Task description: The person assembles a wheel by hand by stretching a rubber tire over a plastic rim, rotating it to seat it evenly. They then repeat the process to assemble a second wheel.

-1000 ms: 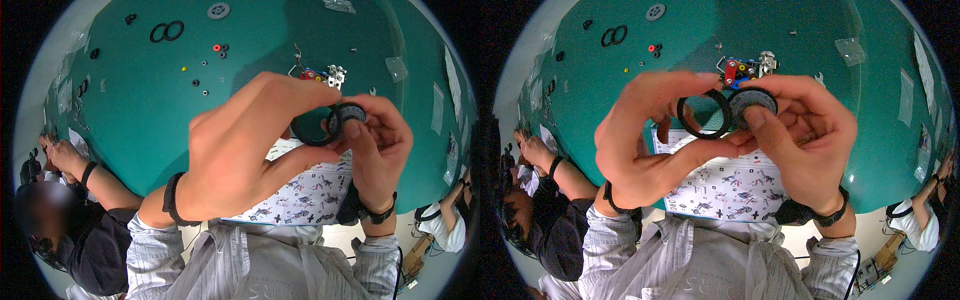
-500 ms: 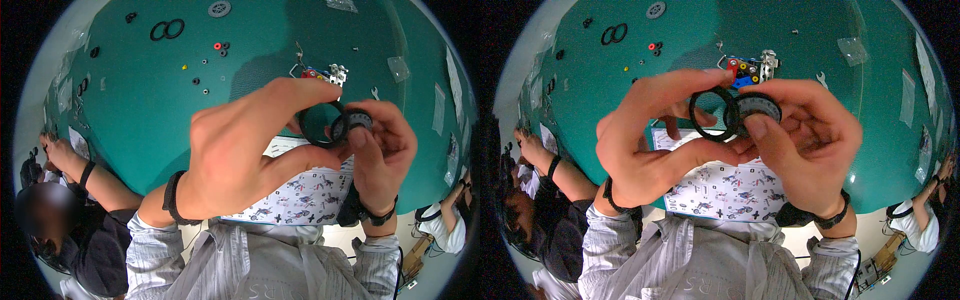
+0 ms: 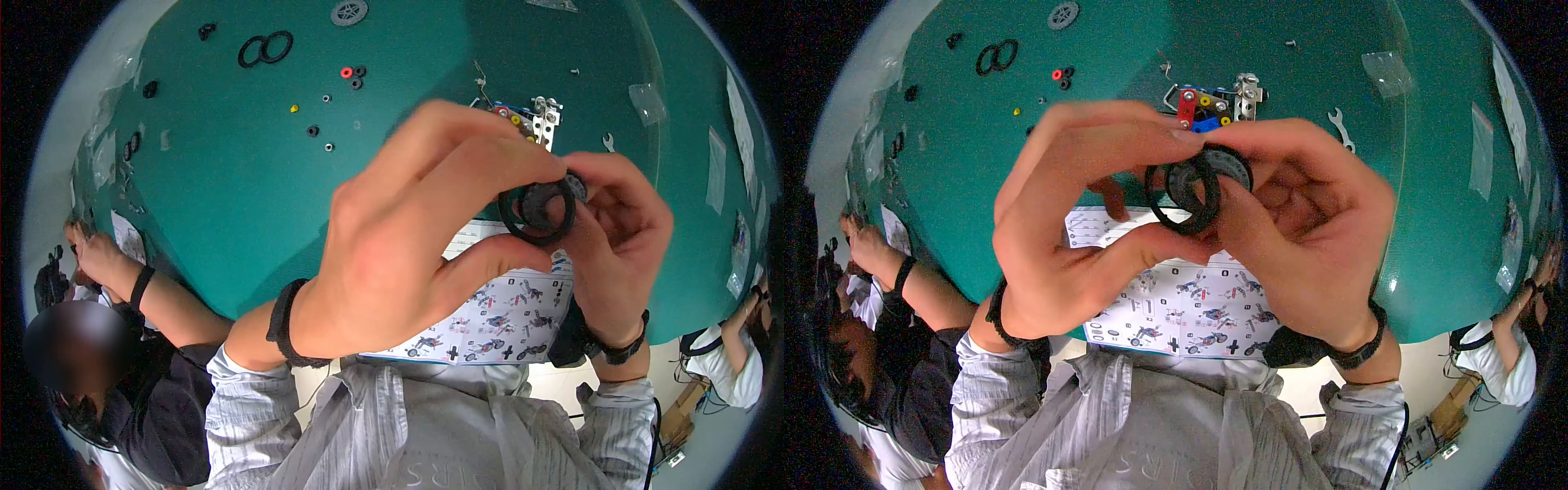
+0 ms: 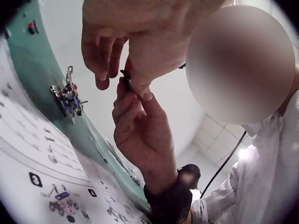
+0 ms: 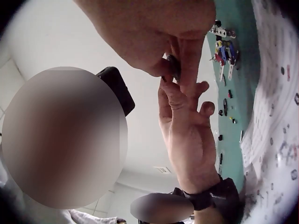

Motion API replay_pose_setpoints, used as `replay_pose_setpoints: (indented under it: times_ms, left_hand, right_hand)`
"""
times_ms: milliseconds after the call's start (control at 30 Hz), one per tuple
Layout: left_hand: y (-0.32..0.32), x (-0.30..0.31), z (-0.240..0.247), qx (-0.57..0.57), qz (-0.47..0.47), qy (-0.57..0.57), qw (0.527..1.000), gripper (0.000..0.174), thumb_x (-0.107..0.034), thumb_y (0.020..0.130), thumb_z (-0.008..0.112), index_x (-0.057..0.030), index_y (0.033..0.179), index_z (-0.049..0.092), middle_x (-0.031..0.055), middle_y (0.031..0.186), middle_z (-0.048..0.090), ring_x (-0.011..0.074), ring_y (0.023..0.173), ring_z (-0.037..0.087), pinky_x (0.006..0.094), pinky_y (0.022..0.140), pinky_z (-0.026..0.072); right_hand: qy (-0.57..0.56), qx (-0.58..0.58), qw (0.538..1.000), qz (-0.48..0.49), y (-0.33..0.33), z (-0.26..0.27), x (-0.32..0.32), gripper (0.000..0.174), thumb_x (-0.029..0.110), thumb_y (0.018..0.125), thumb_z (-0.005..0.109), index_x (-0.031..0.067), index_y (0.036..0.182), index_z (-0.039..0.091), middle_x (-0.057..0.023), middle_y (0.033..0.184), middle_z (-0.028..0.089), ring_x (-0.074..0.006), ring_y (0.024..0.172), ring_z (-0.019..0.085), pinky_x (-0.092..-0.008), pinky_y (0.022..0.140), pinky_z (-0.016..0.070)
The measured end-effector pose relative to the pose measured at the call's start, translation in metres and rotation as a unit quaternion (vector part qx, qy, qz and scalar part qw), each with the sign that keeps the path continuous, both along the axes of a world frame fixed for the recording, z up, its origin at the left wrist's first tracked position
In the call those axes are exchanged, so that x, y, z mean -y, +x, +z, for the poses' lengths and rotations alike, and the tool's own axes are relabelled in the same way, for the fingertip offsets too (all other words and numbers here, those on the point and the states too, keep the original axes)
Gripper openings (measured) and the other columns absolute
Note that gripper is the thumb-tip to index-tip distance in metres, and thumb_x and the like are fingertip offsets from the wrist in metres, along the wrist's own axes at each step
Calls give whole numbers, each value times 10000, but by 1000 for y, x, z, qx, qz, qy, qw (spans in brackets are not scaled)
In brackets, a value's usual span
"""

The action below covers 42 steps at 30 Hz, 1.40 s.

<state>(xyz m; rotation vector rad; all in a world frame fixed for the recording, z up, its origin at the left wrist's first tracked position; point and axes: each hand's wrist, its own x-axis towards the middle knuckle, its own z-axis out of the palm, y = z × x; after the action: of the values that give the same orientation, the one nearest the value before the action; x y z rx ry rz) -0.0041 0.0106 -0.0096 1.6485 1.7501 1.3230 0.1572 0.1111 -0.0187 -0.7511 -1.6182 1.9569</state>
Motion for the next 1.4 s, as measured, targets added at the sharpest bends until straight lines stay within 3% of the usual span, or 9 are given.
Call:
replay_pose_setpoints:
  times_ms: [100,233,600,933,1400]
  left_hand:
    - [2,0,0,6,12,-4,1000,509,-119,540,861,-32,997,655,75,959,570,109,689,546,205,517,406]
    - [4,0,-1,23,14,-1,1000,524,-122,520,869,-34,992,658,61,943,551,90,648,512,199,496,376]
    - [3,0,-2,15,16,-2,1000,517,-128,508,867,-34,977,669,63,954,567,87,652,523,194,509,381]
    - [9,0,0,41,27,-23,999,527,-95,490,863,-27,973,663,67,959,571,94,647,530,201,506,382]
    - [9,-1,-2,34,30,-31,998,526,-62,477,854,-36,963,656,57,948,575,88,660,530,193,510,379]
  right_hand:
    - [-61,17,998,-2,-1,2,1,251,-7,824,599,-53,1068,559,-81,946,630,-104,841,612,-217,721,509]
    - [-24,47,998,18,-1,0,-1,257,18,816,638,-51,1053,569,-77,943,632,-109,847,614,-227,726,516]
    - [-110,-25,993,35,-4,-3,2,288,48,794,689,-39,1045,578,-73,950,634,-120,852,624,-240,735,523]
    - [-87,23,995,40,-3,1,-1,268,32,790,687,-41,1028,587,-83,941,636,-120,846,624,-237,740,517]
    - [-105,-15,994,34,-6,-2,1,255,39,794,687,-51,1015,599,-95,895,649,-116,800,624,-231,696,517]
